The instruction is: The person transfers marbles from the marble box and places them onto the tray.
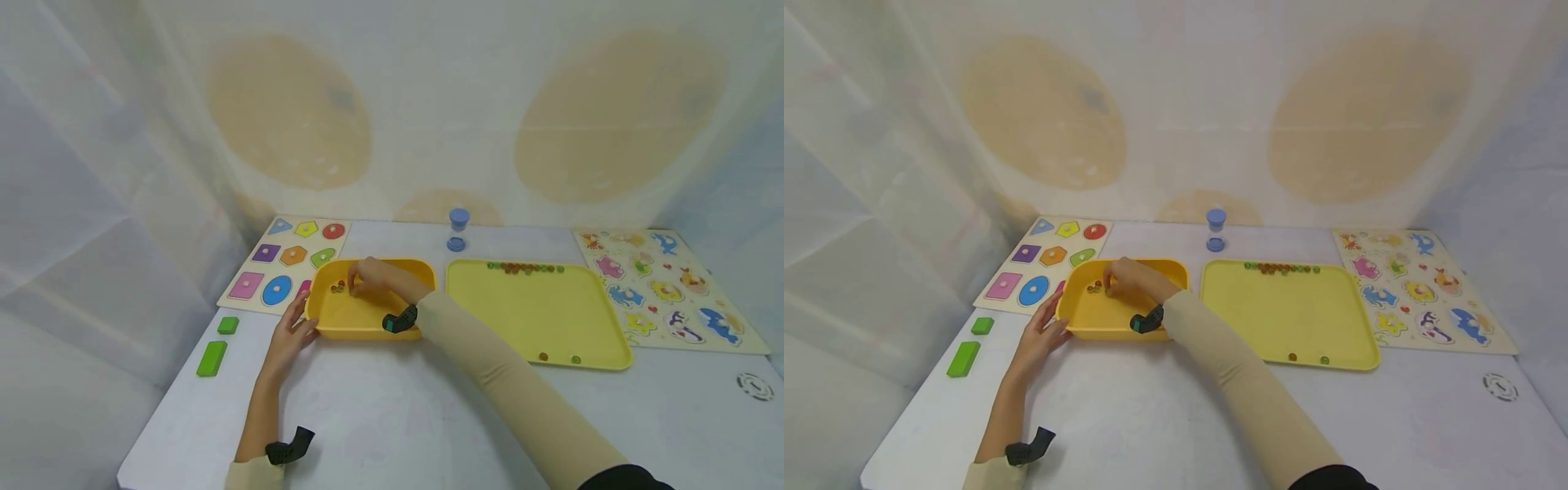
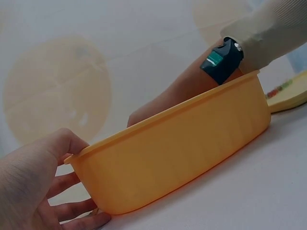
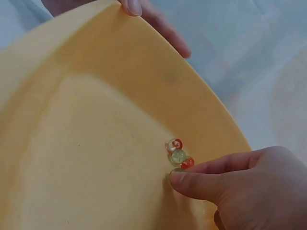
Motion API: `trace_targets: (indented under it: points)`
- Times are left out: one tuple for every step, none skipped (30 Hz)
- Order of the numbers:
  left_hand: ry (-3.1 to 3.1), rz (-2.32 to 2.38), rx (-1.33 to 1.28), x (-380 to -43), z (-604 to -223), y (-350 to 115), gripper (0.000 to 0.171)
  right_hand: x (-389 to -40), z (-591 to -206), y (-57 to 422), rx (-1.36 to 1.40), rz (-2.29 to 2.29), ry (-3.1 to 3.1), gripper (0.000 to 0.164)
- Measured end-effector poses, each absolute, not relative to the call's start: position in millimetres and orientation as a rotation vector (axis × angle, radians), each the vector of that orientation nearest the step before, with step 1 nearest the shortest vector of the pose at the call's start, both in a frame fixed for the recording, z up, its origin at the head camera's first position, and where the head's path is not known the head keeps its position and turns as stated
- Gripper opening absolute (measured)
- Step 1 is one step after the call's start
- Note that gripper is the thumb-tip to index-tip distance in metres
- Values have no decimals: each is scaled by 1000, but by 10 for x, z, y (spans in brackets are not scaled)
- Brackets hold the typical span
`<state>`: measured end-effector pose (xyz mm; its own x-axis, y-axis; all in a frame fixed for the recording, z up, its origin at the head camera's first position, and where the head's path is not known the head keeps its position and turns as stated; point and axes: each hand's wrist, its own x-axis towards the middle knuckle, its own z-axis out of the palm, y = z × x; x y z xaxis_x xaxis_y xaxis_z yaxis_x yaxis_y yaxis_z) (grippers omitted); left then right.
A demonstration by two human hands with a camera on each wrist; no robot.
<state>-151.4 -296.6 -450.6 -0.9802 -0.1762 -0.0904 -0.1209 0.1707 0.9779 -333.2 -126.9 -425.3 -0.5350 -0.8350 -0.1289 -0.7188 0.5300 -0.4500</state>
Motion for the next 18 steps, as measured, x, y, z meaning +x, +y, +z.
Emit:
trace_targets:
  points:
    - [-2369,-1976,298,-1516,-4509,-2965,55,-3323,-4239,-1265,-1293,-503,2442,13]
    - [-2367,-1978,297,-1518,-4512,-2966,55,-3310,-4215,-1256,-1303,-515,2439,14]
    - [-2368,-1977,296,-1520,-4515,-2967,55,-3301,-4190,-1243,-1321,-529,2442,14]
    - [-2366,-1979,294,-1525,-4520,-2967,55,-3290,-4157,-1218,-1346,-546,2447,15]
    - [-2365,-1978,295,-1530,-4524,-2967,55,-3278,-4116,-1185,-1369,-572,2453,15]
    - [-2368,-1976,292,-1534,-4530,-2969,55,-3268,-4075,-1138,-1396,-598,2465,15]
    - [-2367,-1976,292,-1540,-4535,-2974,55,-3255,-4025,-1076,-1420,-635,2472,15]
    - [-2364,-1977,286,-1548,-4541,-2979,55,-3247,-3980,-998,-1444,-675,2481,15]
    - [-2364,-1977,281,-1555,-4546,-2985,55,-3235,-3929,-907,-1454,-717,2489,14]
    - [-2364,-1979,273,-1561,-4550,-2993,55,-3218,-3872,-802,-1458,-759,2493,14]
    - [-2367,-1977,265,-1566,-4553,-3002,55,-3213,-3832,-688,-1465,-800,2503,14]
    - [-2368,-1975,258,-1569,-4554,-3009,55,-3205,-3793,-563,-1464,-835,2514,13]
    - [-2368,-1974,255,-1571,-4552,-3016,54,-3193,-3754,-430,-1453,-869,2522,14]
    - [-2373,-1967,252,-1570,-4550,-3022,55,-3191,-3734,-293,-1441,-895,2534,14]
    - [-2379,-1963,259,-1566,-4540,-3024,55,-3188,-3719,-150,-1416,-916,2552,15]
    - [-2383,-1960,258,-1561,-4536,-3031,55,-3194,-3726,-1,-1409,-925,2581,15]
    - [-2386,-1957,260,-1556,-4529,-3037,55,-3195,-3733,148,-1385,-931,2608,16]
    - [-2388,-1955,266,-1549,-4521,-3042,55,-3196,-3756,300,-1358,-931,2637,17]
